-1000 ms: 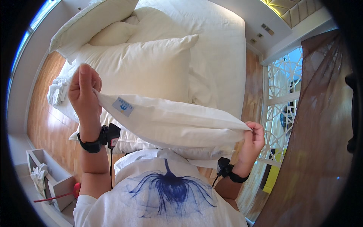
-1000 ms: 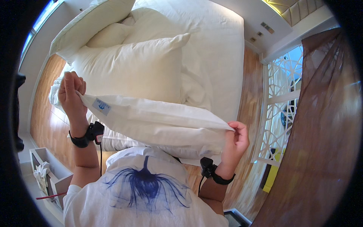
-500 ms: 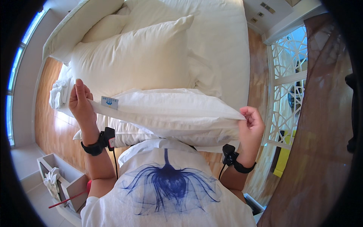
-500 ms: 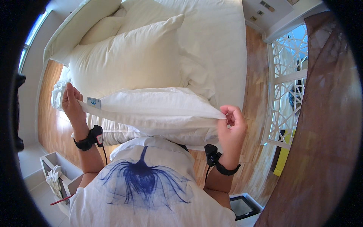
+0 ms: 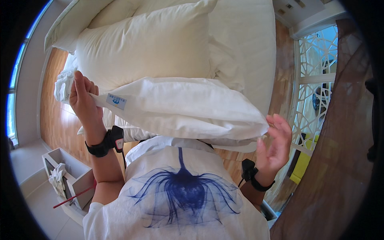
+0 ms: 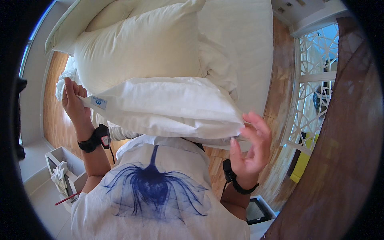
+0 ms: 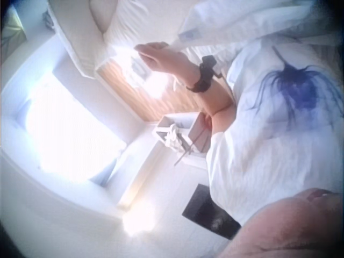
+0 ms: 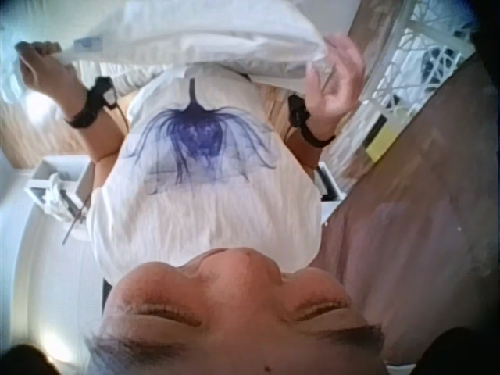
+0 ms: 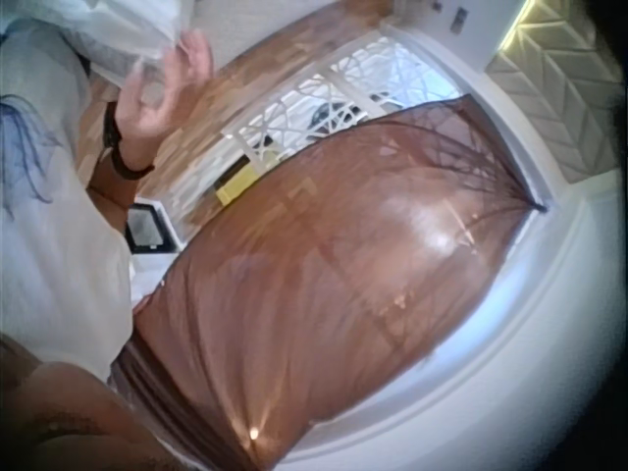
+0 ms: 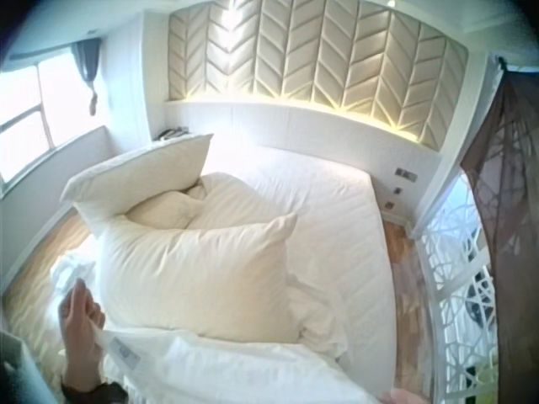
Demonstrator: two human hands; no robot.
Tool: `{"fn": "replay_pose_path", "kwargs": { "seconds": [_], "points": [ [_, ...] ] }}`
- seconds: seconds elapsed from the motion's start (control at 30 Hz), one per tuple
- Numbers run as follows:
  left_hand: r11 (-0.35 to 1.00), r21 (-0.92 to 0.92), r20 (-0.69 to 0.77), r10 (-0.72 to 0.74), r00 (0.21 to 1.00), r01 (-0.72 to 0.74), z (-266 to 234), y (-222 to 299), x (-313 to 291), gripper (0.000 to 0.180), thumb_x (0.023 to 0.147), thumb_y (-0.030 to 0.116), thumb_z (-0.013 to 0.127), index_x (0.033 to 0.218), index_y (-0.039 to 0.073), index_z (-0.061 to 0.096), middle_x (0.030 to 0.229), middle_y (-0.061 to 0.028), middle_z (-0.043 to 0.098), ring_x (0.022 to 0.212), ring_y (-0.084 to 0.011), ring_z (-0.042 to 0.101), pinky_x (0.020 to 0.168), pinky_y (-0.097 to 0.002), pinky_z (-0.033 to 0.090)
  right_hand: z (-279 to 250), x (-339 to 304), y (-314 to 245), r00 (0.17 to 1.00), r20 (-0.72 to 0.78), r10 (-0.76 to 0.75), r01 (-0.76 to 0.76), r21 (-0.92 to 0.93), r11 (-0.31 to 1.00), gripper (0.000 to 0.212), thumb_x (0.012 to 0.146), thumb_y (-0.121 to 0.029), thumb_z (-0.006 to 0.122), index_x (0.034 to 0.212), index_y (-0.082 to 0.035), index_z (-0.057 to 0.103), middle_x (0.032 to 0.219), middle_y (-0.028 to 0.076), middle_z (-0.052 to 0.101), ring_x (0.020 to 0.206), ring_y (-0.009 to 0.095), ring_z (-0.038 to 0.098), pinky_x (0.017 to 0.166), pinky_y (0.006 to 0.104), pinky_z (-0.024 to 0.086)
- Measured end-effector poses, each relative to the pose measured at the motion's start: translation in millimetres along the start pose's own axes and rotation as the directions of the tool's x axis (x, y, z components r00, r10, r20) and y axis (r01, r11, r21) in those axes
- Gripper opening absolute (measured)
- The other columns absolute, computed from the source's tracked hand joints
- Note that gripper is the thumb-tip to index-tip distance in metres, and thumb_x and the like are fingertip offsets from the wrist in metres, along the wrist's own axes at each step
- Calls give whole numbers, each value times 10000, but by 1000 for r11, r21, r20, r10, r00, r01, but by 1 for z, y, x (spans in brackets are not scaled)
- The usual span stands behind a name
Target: The person inserts a white pillow into a white pillowcase by hand. They repeatedly open the case, guide the pillow inside, and adjust the fabric to fit the pillow before placing it on the bed.
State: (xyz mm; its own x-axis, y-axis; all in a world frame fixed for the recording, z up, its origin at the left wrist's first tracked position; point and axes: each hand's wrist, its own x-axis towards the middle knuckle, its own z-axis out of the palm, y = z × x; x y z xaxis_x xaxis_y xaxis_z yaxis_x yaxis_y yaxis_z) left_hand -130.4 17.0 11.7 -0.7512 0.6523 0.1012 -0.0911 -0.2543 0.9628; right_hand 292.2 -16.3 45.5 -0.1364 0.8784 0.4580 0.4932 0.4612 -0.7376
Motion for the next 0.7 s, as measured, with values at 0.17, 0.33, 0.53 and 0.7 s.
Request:
{"fn": "replay_pose_path", "kwargs": {
  "seconds": [0.17,0.33,0.53,0.7],
  "points": [
    [999,-8,-35,-36,999,36,12,2,3,419,999,285,634,647,154,449,587,78,325,489,-19,220,457,-248,172,1,-4,11,985,143,-96,138,-319,938,371,695,68,747,1031,-81,698,1341,199,540,1213,384,551,1003,458,466],
    [999,4,-33,-36,999,36,12,-1,3,416,1005,256,623,643,150,448,586,77,322,485,-25,220,457,-247,173,9,-2,27,984,116,-132,168,-403,900,302,729,39,753,1007,-69,702,1300,173,579,1197,390,552,1010,464,456],
    [996,72,2,46,999,-46,0,-2,6,416,1014,249,608,641,144,456,570,70,319,482,-31,233,455,-243,178,0,13,31,980,182,-81,139,-334,932,70,850,-2,648,887,14,591,1262,199,597,1172,394,569,1002,473,457],
    [972,140,-93,202,975,-188,-4,5,9,429,1019,266,599,636,133,456,559,65,315,476,-36,240,453,-245,174,-24,12,20,981,-94,-172,171,-23,985,311,949,-258,586,772,-16,501,1117,196,618,1047,409,595,904,507,479]
  ]
}}
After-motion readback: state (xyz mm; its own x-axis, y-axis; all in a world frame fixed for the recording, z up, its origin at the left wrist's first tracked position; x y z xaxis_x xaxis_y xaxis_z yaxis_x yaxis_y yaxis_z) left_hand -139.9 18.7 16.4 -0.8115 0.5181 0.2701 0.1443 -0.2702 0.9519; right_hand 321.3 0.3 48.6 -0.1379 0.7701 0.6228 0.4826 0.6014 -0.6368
